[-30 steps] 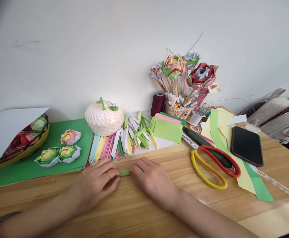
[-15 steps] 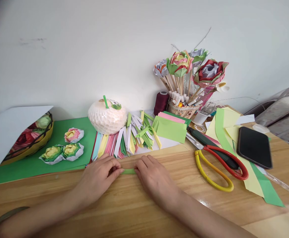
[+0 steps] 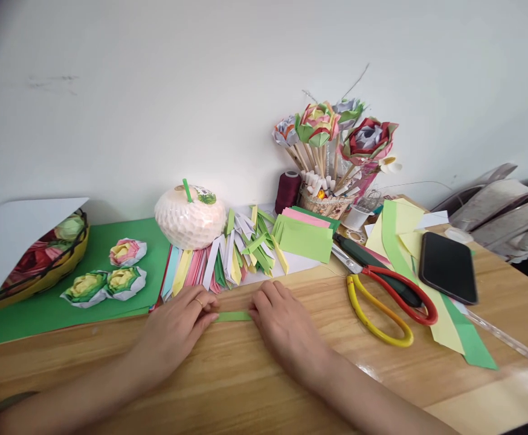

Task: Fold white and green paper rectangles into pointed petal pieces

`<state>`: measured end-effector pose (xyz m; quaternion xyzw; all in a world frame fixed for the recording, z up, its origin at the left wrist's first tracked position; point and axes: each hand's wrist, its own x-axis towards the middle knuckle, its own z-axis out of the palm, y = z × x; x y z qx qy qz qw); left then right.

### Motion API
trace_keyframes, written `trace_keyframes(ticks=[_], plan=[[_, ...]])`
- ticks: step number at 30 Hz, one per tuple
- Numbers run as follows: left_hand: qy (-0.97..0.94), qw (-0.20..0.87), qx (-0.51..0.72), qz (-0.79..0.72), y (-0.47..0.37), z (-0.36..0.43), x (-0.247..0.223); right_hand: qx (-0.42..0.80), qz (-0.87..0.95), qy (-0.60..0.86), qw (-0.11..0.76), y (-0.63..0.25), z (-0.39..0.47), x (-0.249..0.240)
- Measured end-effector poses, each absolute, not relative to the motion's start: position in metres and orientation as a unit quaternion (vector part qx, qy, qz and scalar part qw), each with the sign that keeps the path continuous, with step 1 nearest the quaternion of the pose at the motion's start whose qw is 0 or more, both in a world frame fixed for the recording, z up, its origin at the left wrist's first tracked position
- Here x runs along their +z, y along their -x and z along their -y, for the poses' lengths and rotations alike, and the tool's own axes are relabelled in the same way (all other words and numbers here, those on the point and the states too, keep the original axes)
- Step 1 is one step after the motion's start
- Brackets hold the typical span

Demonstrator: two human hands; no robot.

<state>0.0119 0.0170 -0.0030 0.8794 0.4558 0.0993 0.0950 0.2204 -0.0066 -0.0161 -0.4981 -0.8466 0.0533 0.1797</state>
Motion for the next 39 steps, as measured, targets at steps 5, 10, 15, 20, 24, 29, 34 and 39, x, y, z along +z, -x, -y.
trace_keyframes(ticks=[5,10,15,20,24,29,34,39], plan=[[-0.877,0.107,0.102,-0.457,-0.01,-0.016,-0.004,0.058,0.844,0.505,0.17,-0.223,0.009,-0.012],[-0.887,0.102,0.111,-0.437,-0.007,-0.016,-0.006,0.059,0.838,0.513,0.177,-0.222,0.01,-0.009],[-0.914,0.048,0.115,-0.386,-0.006,-0.015,-0.012,0.068,0.834,0.513,0.194,-0.222,0.012,-0.01],[-0.923,-0.006,0.124,-0.365,-0.005,-0.014,-0.019,0.095,0.836,0.506,0.191,-0.221,0.013,-0.012],[-0.923,0.0,0.137,-0.361,-0.005,-0.013,-0.02,0.106,0.836,0.496,0.209,-0.22,0.012,-0.014],[-0.914,0.039,0.161,-0.371,-0.005,-0.013,-0.017,0.102,0.839,0.476,0.243,-0.22,0.01,-0.015],[-0.921,0.072,0.229,-0.306,-0.002,-0.016,-0.013,0.086,0.847,0.45,0.268,-0.219,0.011,-0.014],[-0.901,0.073,0.316,-0.288,-0.005,-0.012,-0.015,0.059,0.876,0.406,0.254,-0.211,0.015,-0.008]])
